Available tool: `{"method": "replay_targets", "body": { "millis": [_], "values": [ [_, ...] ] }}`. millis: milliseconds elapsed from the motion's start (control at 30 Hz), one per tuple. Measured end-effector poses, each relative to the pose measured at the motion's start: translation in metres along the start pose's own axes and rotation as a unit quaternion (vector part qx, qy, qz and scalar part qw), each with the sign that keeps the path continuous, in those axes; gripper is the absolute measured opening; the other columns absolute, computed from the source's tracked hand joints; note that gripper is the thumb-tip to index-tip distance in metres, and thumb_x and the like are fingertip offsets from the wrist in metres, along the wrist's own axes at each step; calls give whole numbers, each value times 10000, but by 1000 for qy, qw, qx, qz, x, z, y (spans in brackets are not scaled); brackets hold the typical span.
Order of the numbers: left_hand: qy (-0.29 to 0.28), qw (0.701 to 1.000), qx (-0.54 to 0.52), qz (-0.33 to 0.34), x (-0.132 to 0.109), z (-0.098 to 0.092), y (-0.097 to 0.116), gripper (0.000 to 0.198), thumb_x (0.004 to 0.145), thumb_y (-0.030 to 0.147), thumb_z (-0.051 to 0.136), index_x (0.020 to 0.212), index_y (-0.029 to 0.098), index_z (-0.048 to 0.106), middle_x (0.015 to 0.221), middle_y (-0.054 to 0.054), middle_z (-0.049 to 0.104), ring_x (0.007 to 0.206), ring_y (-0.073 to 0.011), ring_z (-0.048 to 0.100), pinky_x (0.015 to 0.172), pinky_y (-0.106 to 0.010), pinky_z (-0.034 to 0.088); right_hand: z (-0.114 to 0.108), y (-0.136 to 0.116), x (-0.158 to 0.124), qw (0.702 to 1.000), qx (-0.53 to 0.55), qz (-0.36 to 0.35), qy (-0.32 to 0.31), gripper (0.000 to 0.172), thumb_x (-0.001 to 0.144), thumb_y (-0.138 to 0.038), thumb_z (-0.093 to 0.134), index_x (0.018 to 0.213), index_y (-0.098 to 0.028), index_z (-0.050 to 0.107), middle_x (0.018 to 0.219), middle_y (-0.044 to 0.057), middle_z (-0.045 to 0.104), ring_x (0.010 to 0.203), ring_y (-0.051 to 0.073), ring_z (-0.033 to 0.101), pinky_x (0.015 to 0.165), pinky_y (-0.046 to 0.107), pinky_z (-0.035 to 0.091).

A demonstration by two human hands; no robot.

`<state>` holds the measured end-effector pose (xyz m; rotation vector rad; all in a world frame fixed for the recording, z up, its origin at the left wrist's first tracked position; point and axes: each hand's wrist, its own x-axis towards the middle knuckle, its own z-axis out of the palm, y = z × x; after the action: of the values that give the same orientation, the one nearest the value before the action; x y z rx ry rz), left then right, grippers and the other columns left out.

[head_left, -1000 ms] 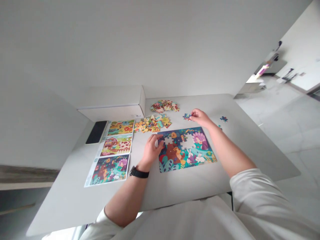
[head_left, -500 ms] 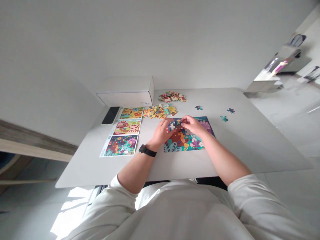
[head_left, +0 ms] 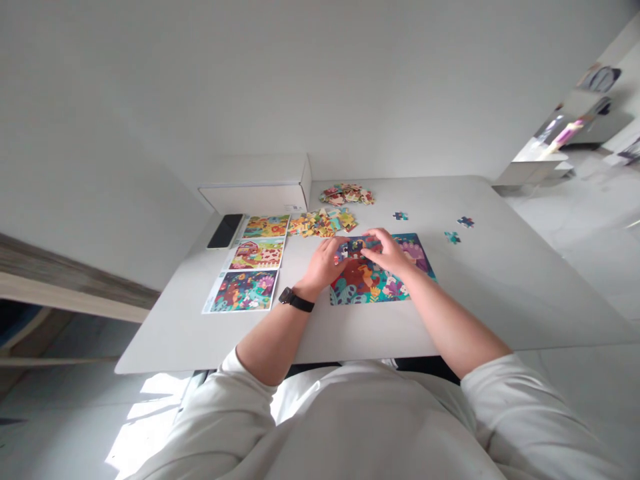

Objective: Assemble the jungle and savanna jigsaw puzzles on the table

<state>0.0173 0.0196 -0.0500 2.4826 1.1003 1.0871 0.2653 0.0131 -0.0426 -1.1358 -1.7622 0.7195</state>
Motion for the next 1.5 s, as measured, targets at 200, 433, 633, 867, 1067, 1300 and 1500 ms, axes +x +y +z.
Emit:
{"method": "replay_targets", "body": {
  "millis": [200, 433, 633, 867, 1067, 1300, 1500],
  "values": [
    [7, 1000, -15, -16, -2, 5, -6, 483, 939, 239, 781, 1396, 237, 624, 1333, -119, 737, 1278, -296, 692, 1118, -471, 568, -3, -4, -3, 976, -152, -154, -28, 268, 919, -239, 766, 1180, -268, 713, 1303, 112, 715, 1275, 323, 655, 1168, 537, 513],
    [0, 999, -31, -21, -1, 3, -3, 455, 931, 223, 781, 1360, 232, 631, 1318, -111, 743, 1265, -286, 697, 1112, -470, 571, 1, -4, -4, 965, -202, -162, -31, 230, 951, -216, 746, 1177, -260, 734, 1299, 119, 722, 1264, 325, 652, 1141, 528, 536],
    [-10, 999, -37, -32, -1, 1, -2, 479, 935, 216, 778, 1385, 234, 615, 1326, -112, 737, 1258, -280, 694, 1102, -455, 571, 3, -5, -5, 966, -200, -164, -27, 225, 952, -194, 737, 1165, -265, 746, 1250, 105, 739, 1212, 315, 677, 1103, 511, 558],
    [-48, 995, 31, -82, -2, -2, -2, 554, 907, 281, 803, 1425, 257, 608, 1425, -126, 668, 1350, -327, 635, 1155, -507, 533, 5, 5, 1, 964, -238, -116, -22, 225, 946, -167, 740, 1143, -268, 777, 1272, 97, 749, 1214, 312, 678, 1124, 505, 539],
    [-87, 986, 81, -115, -5, 3, -2, 489, 909, 349, 807, 1366, 271, 651, 1397, -117, 712, 1345, -364, 640, 1176, -544, 482, 14, 13, 7, 954, -268, -105, -82, 225, 937, -141, 746, 1113, -262, 813, 1242, 88, 777, 1180, 296, 705, 1114, 485, 545],
    [-90, 985, 85, -116, -7, 5, -3, 395, 914, 367, 797, 1280, 267, 689, 1298, -117, 779, 1281, -378, 675, 1155, -596, 466, 19, 13, 9, 947, -286, -102, -104, 232, 949, -147, 736, 1133, -261, 818, 1239, 81, 780, 1168, 286, 708, 1104, 475, 547],
    [-101, 984, 82, -120, -6, 4, 0, 332, 939, 369, 777, 1250, 263, 732, 1377, -113, 756, 1320, -373, 663, 1188, -616, 442, 23, 15, 9, 946, -288, -98, -109, 253, 940, -143, 742, 1139, -272, 828, 1253, 76, 778, 1172, 281, 706, 1107, 469, 547]
  ]
}}
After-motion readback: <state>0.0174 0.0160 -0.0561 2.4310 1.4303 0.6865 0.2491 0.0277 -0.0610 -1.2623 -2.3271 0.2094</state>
